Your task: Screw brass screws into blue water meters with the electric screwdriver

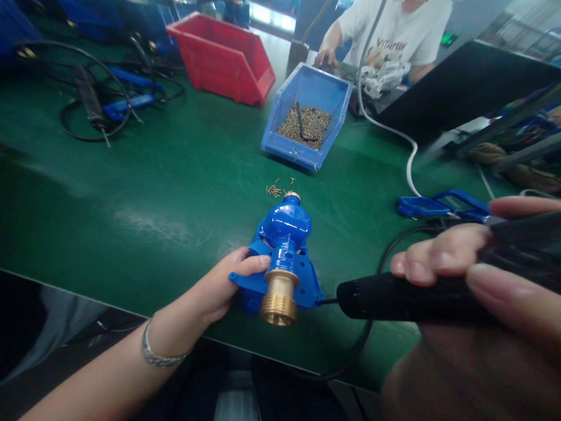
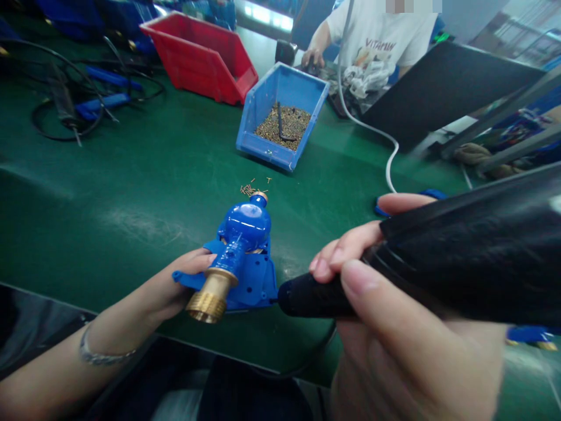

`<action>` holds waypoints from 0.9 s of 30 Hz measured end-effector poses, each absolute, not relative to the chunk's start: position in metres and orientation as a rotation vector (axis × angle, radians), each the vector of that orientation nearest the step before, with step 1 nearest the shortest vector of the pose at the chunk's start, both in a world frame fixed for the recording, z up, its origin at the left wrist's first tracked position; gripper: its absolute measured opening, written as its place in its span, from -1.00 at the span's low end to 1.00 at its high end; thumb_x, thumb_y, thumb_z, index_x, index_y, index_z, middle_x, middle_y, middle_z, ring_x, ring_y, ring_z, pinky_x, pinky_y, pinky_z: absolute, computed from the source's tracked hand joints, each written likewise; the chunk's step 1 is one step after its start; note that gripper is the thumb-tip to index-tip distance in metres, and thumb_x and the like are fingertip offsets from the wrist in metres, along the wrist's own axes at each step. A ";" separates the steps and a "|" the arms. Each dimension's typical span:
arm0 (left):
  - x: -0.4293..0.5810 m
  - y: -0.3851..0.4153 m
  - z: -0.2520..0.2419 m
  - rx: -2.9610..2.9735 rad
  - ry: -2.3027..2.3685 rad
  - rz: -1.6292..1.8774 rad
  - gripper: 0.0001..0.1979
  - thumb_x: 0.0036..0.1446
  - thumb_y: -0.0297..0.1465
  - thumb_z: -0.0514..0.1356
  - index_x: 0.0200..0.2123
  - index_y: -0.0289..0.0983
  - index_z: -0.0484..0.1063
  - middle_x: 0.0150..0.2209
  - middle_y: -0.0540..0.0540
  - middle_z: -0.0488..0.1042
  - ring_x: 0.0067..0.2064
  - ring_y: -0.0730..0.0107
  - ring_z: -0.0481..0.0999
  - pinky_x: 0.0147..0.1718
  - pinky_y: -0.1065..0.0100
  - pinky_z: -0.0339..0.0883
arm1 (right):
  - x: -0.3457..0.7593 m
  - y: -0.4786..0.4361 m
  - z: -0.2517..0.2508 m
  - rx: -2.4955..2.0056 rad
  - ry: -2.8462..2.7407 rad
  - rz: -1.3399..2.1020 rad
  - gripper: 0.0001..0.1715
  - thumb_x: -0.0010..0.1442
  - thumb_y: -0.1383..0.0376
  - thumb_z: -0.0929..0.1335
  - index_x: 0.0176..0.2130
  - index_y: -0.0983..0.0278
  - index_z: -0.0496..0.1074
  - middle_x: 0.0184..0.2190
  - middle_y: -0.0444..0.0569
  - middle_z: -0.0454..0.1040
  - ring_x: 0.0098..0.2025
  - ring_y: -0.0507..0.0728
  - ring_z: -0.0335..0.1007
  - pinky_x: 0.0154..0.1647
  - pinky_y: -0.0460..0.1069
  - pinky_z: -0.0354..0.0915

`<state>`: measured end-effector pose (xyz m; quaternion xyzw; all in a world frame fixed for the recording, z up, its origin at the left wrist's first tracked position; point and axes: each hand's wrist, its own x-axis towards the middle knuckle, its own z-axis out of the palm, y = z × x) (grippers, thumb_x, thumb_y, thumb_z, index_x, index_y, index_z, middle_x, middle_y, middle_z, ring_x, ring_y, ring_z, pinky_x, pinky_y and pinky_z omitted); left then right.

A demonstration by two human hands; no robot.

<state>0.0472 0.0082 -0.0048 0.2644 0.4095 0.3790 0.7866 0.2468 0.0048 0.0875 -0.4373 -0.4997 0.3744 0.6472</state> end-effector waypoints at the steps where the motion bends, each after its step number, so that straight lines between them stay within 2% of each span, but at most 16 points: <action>1: 0.048 0.008 -0.005 0.572 0.890 0.815 -0.57 -0.12 -0.22 0.29 -0.19 -0.36 0.43 -0.33 -0.14 0.53 -0.33 0.30 0.49 -0.26 0.34 0.34 | 0.244 0.007 0.083 -0.966 -1.120 0.879 -0.64 -0.07 0.46 0.34 -0.21 0.21 0.38 -0.57 -0.16 0.34 -0.55 0.06 0.29 -0.48 0.00 0.32; 7: 0.055 0.004 -0.006 0.558 0.968 0.854 -0.53 -0.12 -0.27 0.29 -0.13 -0.37 0.35 -0.26 -0.18 0.52 -0.28 0.23 0.50 -0.21 0.26 0.34 | 0.238 0.009 0.064 -0.893 -1.008 1.025 -0.71 -0.08 0.45 0.36 -0.27 0.27 0.34 -0.61 -0.15 0.35 -0.59 0.04 0.28 -0.54 -0.02 0.30; 10: 0.057 0.002 -0.005 0.528 0.993 0.861 -0.48 -0.13 -0.30 0.29 -0.08 -0.37 0.31 -0.18 -0.23 0.49 -0.21 0.16 0.49 -0.17 0.21 0.34 | 0.240 0.004 0.059 -0.911 -0.949 1.025 -0.69 -0.08 0.47 0.36 -0.26 0.26 0.33 -0.60 -0.16 0.34 -0.59 0.03 0.27 -0.53 -0.03 0.31; 18: 0.060 0.001 -0.002 0.506 0.992 0.897 -0.45 -0.17 -0.30 0.31 -0.09 -0.38 0.30 -0.18 -0.26 0.49 -0.19 0.09 0.49 -0.16 0.16 0.34 | 0.244 -0.002 0.046 -0.892 -0.890 1.095 -0.64 -0.06 0.41 0.41 -0.21 0.19 0.34 -0.57 -0.19 0.29 -0.56 0.02 0.21 -0.47 -0.02 0.31; 22: 0.060 0.000 -0.004 0.510 0.996 0.912 -0.44 -0.18 -0.30 0.32 -0.08 -0.38 0.30 -0.17 -0.26 0.48 -0.21 0.12 0.49 -0.19 0.18 0.34 | 0.246 -0.004 0.044 -0.873 -0.892 1.128 -0.64 -0.03 0.42 0.39 -0.20 0.15 0.33 -0.56 -0.20 0.28 -0.54 0.02 0.22 -0.44 -0.02 0.32; 27: 0.060 0.001 -0.005 0.539 0.973 0.914 -0.45 -0.17 -0.29 0.32 -0.09 -0.38 0.30 -0.14 -0.26 0.47 -0.20 0.14 0.48 -0.16 0.18 0.32 | 0.246 -0.003 0.045 -0.843 -0.955 1.035 -0.66 -0.03 0.46 0.34 -0.19 0.25 0.33 -0.56 -0.17 0.34 -0.55 0.02 0.24 -0.48 -0.02 0.30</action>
